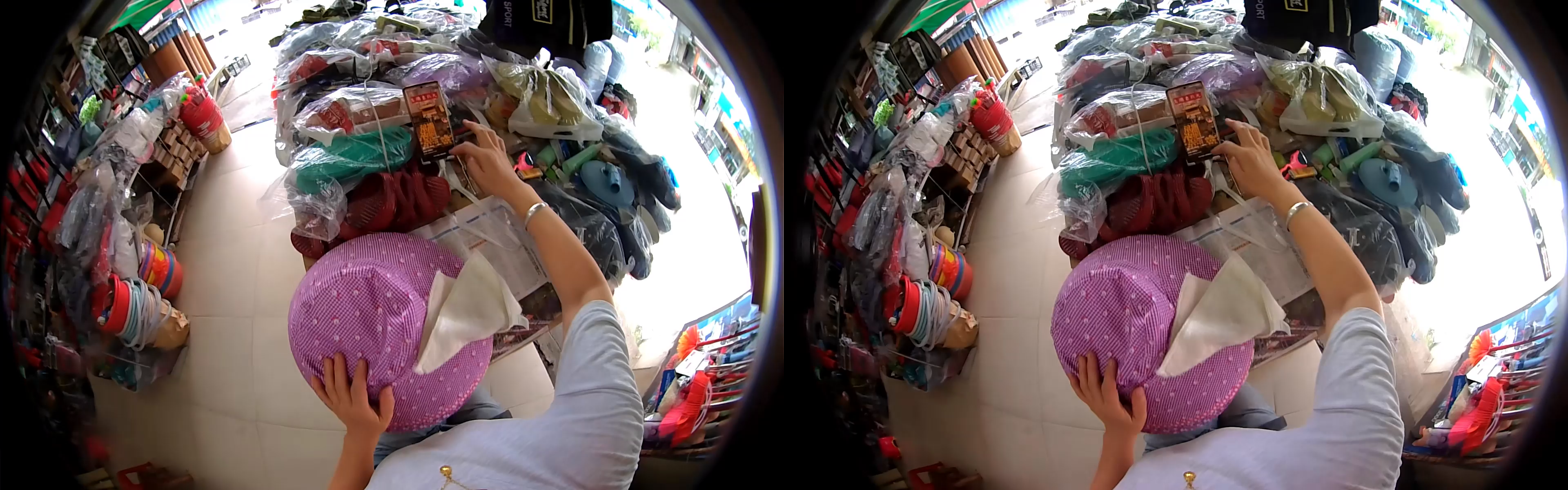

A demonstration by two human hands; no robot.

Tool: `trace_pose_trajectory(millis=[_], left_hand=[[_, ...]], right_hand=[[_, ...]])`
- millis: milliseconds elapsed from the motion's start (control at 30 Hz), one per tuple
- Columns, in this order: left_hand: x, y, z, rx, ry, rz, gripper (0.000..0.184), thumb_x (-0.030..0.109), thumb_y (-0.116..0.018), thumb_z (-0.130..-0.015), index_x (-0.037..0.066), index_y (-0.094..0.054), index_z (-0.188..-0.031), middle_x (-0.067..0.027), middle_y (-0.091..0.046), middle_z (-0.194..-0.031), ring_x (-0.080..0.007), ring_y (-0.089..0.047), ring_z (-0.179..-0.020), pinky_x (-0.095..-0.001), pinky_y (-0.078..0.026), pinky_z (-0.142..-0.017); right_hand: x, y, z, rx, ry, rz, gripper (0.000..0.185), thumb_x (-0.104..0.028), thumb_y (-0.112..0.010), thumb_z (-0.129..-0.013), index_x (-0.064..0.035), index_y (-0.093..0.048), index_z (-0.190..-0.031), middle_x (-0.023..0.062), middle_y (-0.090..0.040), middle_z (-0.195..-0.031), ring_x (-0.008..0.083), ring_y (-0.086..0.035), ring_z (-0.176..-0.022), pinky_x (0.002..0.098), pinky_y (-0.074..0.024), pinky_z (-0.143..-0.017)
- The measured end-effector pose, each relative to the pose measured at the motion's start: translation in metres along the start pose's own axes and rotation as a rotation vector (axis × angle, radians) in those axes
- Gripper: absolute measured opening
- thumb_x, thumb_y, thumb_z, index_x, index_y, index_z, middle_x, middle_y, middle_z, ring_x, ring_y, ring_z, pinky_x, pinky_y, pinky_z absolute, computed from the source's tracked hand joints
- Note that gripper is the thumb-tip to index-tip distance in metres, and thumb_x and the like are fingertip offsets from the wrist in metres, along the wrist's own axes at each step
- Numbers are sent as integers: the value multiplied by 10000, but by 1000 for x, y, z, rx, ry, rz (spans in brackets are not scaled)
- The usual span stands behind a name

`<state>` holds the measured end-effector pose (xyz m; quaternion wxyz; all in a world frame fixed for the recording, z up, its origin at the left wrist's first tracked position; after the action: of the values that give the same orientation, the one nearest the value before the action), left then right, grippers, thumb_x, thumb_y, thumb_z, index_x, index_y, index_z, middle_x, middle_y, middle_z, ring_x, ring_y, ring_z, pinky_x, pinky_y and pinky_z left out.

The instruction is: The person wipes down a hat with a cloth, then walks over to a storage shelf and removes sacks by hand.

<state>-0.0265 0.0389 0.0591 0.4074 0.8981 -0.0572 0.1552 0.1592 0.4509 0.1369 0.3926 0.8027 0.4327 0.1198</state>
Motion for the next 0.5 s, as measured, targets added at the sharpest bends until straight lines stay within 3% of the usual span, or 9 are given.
trace_pose_trajectory(millis=[100, 400, 500], left_hand=[[-2, 0, 4, 1, 56, 15, 531, 442, -518, -864, 72, -569, -1241, -256, -448, -1395, -456, -361, -1324, -632, -134, -1094], [-6, -2, 11, -4, 45, 14, 505, 493, -509, -870, 93, -588, -1168, -250, -462, -1372, -443, -350, -1327, -644, -125, -1087], [-7, 0, 12, -58, -6, -24, 570, 461, -501, -865, 48, -524, -1257, -296, -394, -1413, -474, -325, -1333, -650, -120, -1080]], right_hand=[[13, -19, -17, 37, -11, 39, 305, -32, -519, -800, -164, -673, -1028, 160, -402, -1415, 360, -347, -1322, 480, -264, -1081], [30, -38, -28, 39, -80, -5, 314, -19, -495, -792, -148, -678, -1013, 155, -371, -1461, 355, -339, -1334, 458, -252, -1092], [32, -39, -30, 49, -76, -22, 325, -8, -491, -775, -153, -684, -993, 154, -376, -1458, 354, -341, -1332, 456, -244, -1099]])
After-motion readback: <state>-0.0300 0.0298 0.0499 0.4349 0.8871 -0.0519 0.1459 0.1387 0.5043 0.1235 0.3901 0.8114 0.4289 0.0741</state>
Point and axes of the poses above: each hand's wrist, its own z-axis away from the middle knuckle, its own y-axis out of the back of the hand, x = y × z, the point moved 3 cm from there along -z, towards the middle knuckle
